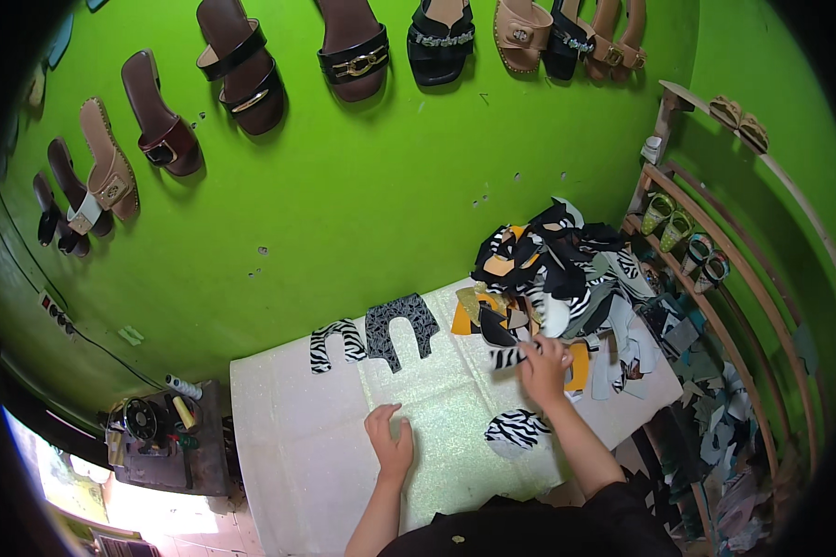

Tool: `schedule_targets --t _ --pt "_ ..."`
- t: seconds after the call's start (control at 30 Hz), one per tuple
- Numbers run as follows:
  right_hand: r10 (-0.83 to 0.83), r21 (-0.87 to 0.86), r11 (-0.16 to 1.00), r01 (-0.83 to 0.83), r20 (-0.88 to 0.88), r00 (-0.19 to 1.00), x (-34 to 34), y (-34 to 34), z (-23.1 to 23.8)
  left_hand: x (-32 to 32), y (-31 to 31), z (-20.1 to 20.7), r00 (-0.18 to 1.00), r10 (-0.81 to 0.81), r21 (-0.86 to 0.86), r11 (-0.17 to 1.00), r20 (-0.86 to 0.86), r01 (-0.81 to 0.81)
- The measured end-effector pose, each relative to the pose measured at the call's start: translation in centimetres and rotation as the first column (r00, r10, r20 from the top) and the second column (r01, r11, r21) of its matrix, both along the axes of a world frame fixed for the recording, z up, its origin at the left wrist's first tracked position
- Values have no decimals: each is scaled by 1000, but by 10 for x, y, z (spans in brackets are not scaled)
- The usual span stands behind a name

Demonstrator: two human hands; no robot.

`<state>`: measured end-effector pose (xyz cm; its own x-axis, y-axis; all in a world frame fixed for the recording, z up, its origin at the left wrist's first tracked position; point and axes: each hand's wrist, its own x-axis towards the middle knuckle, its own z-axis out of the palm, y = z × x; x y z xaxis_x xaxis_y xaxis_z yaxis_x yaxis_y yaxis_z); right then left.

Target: Sort and organize pre-cut patterned fabric pieces for shoe uppers.

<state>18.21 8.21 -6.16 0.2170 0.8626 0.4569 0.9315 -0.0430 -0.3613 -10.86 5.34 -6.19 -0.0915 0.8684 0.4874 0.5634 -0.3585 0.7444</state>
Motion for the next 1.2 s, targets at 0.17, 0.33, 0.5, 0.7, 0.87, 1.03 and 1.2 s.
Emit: schedule_targets --t 0.17,0.33,0.5,0.7,0.87,1.03,1.2 --pt "237 18 971 -237 -162 958 -50 -53 22 15 -6 26 993 -89 0 996 74 89" --pt "536 237 840 -487 -229 813 -74 -71 45 4 -5 26 967 -251 -143 956 45 255" --pt "809 467 552 -690 -500 309 -94 -80 53 -18 -7 -3 512 -251 -333 519 822 788" --pt "826 320 546 -775 -362 432 -105 -80 57 -45 -19 24 438 -209 -255 571 875 781" --pt "382 132 811 -569 -857 346 -114 -62 36 -68 -18 43 670 -214 -296 773 711 561" --pt "197 -73 645 -761 -946 257 -139 -33 0 -91 4 36 726 -137 -326 827 674 458" --pt "13 -194 476 -858 -974 227 -191 26 -38 -122 62 9 757 1 -305 916 653 262"
